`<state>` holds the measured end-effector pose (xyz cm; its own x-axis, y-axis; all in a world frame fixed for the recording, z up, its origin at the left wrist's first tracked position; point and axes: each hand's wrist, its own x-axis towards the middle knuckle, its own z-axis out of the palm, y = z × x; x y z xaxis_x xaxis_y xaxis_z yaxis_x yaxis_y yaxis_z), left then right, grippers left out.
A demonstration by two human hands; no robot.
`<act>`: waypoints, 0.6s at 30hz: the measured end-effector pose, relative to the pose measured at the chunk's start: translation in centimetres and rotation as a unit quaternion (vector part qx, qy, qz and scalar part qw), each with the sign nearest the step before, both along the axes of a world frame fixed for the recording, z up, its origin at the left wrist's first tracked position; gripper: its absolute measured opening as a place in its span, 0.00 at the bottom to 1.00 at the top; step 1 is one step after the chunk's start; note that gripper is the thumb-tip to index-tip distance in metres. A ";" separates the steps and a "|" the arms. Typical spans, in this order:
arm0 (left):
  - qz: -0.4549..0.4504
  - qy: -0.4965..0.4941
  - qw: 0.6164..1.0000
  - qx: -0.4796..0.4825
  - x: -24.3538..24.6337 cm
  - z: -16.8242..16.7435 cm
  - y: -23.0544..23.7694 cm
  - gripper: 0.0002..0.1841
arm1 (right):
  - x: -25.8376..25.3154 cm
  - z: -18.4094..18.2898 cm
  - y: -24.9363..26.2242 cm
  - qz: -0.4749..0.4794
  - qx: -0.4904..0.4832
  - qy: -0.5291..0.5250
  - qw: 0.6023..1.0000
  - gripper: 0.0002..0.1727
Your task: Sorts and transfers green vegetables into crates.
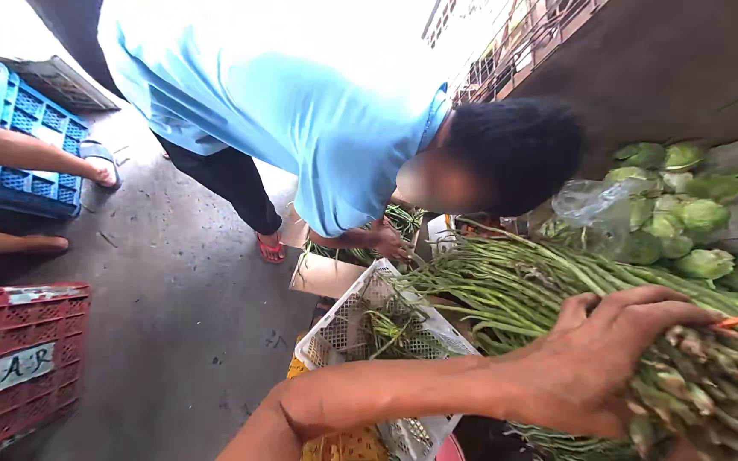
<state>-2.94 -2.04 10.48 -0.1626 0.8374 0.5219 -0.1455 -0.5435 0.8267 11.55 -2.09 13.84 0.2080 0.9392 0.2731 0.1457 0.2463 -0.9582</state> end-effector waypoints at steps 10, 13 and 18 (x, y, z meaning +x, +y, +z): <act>-0.042 0.004 0.985 -0.168 -6.3 -22.9 8.6 0.47 | -7.4 -21.1 12.2 0.024 -0.149 -0.010 0.988 0.42; 0.010 0.013 0.971 -0.240 -10.1 -29.8 8.1 0.43 | -11.6 -27.7 13.3 0.101 -0.170 -0.004 0.980 0.41; 0.205 -0.109 0.877 -0.420 -18.0 -41.0 2.0 0.30 | -21.0 -39.9 12.0 0.297 -0.197 -0.066 0.932 0.38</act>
<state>-20.95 0.01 -30.47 -0.5590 0.7595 -0.3327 -0.2852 0.2006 0.9372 -9.45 9.95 -26.08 -0.3910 0.9111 -0.1303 0.2178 -0.0460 -0.9749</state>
